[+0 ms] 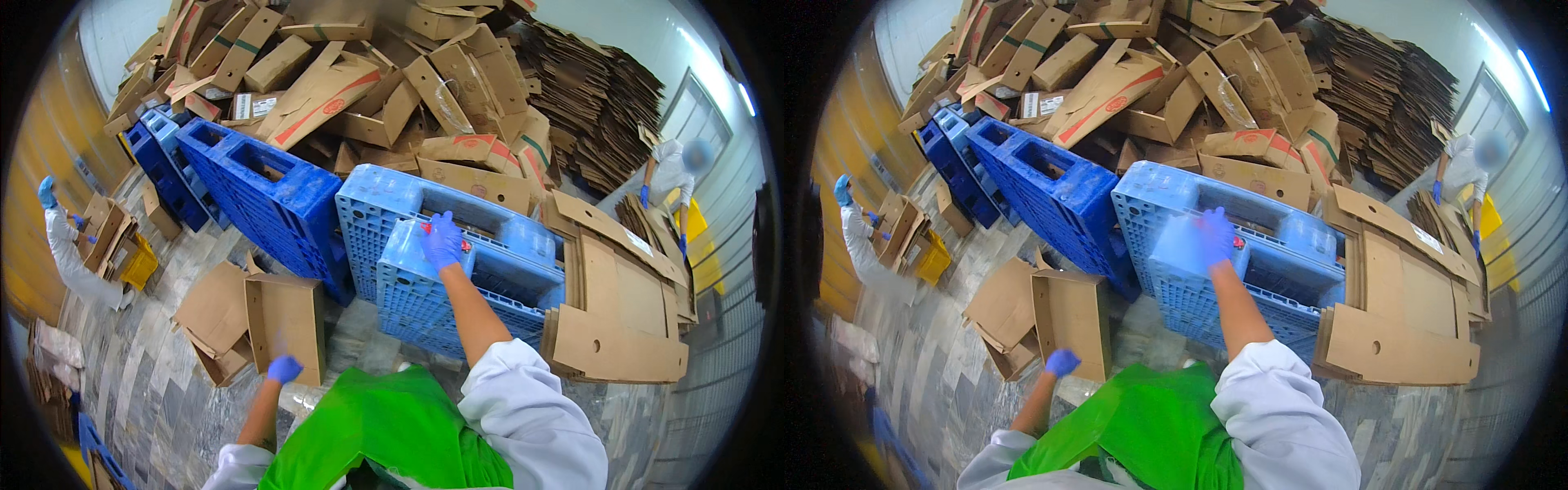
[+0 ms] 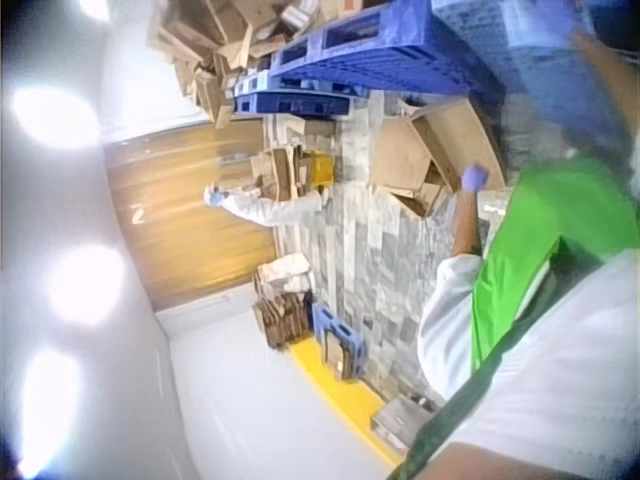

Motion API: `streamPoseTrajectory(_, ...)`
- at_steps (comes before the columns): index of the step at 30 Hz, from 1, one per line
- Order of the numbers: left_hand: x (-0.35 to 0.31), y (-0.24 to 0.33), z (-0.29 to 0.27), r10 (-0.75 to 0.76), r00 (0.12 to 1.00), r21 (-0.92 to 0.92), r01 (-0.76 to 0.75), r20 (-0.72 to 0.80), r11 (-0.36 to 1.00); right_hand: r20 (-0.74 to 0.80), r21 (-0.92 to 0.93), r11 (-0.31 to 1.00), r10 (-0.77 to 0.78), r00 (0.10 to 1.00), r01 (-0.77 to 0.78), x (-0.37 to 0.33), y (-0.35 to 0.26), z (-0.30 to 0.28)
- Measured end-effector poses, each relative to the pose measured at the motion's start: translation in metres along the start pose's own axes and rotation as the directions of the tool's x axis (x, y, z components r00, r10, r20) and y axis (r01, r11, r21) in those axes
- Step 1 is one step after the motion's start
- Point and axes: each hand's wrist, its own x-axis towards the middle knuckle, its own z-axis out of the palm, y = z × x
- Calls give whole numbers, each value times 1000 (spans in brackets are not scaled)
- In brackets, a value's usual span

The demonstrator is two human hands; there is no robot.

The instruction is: The person assembles flat cardboard boxes by folding the flaps and inserting tabs into slots. They repeatedly pick up flat pieces, fold them into box shapes, and place them into blue plastic crates. The person wears blue gloves and a green apron while working in a warehouse environment.

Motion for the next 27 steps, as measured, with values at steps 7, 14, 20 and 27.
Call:
streamPoseTrajectory(7,-139,4,88,-197,713,-345,538,672,769,-161,-28,997,-74,984,70,-11,26,5)
streamPoseTrajectory(14,-168,25,130,-327,654,-643,749,682,157,-137,-51,992,-118,984,112,-15,4,-11)
streamPoseTrajectory(20,-108,32,98,-45,986,-832,160,161,532,-219,50,993,-97,971,111,-3,23,16)
streamPoseTrajectory(27,-75,24,95,10,978,-842,173,207,512,-14,25,1000,16,1000,-16,-5,10,-14)
